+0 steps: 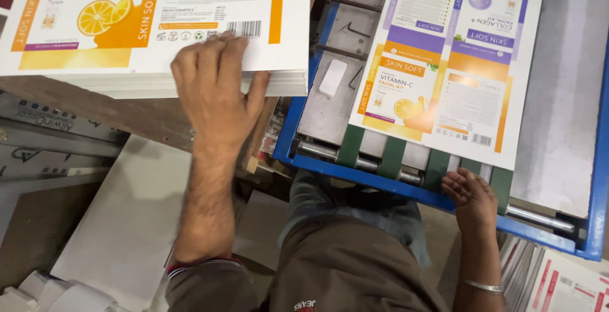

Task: The person repeatedly picks up printed sheets from a stack on the left and feeds them one by one into a blue-framed machine with green rollers. The sheets are handled individually and placed onto the rollers, then the person returns to the stack to repeat the process.

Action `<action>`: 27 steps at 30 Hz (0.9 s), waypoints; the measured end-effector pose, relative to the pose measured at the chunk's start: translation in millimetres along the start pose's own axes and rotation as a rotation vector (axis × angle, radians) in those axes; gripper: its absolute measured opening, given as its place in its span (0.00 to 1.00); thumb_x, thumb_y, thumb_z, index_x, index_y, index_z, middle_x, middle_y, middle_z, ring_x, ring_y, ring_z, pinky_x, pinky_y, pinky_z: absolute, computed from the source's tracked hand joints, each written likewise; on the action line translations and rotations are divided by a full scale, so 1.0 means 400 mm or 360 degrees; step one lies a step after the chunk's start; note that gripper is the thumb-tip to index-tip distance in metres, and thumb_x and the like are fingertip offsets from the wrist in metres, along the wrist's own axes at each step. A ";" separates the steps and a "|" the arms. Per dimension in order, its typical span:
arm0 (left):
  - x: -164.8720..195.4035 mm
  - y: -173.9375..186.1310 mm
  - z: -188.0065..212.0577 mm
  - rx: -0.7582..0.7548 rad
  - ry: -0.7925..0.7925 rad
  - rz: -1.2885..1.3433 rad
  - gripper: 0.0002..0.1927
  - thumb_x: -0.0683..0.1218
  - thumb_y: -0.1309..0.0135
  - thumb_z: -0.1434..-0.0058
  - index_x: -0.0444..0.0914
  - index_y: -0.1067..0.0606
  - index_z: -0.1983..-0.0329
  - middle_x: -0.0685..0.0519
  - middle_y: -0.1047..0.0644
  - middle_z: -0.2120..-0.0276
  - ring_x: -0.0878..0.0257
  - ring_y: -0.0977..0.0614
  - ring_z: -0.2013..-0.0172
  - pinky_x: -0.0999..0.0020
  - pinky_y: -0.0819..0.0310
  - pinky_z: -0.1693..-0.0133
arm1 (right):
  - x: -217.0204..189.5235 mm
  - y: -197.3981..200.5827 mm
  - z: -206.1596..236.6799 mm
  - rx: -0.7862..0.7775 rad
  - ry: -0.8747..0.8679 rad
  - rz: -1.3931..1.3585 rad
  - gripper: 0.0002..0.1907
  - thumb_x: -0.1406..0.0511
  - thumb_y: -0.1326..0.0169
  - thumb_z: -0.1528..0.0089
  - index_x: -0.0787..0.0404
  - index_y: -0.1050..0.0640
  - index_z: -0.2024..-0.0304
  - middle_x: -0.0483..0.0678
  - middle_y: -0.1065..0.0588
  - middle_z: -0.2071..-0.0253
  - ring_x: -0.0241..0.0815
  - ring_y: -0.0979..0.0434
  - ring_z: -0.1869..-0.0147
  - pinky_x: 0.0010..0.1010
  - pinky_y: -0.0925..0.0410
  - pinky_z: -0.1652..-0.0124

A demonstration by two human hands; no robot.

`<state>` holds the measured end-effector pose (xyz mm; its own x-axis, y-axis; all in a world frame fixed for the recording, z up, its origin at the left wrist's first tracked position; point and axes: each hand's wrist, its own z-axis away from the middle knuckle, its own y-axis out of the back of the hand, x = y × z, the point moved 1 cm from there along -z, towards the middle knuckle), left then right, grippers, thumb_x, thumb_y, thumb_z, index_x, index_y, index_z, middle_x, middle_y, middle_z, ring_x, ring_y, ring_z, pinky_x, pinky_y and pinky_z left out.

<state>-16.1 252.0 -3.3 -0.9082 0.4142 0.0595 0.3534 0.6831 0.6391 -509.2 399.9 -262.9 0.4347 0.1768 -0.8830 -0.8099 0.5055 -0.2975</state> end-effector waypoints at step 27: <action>-0.009 0.148 -0.073 -0.0255 0.0036 0.0121 0.18 0.43 0.32 0.34 0.41 0.21 0.41 0.51 0.18 0.50 0.57 0.18 0.49 0.60 0.25 0.45 | 0.032 -0.044 0.026 -0.0048 0.0025 -0.0041 0.14 0.64 0.52 0.26 0.69 0.27 0.44 0.57 0.22 0.53 0.50 0.19 0.51 0.39 0.24 0.50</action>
<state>1.4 273.2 56.7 -0.8858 0.4459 0.1283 0.3824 0.5452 0.7460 -485.3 402.1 -265.3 0.4494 0.1505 -0.8806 -0.8102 0.4839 -0.3308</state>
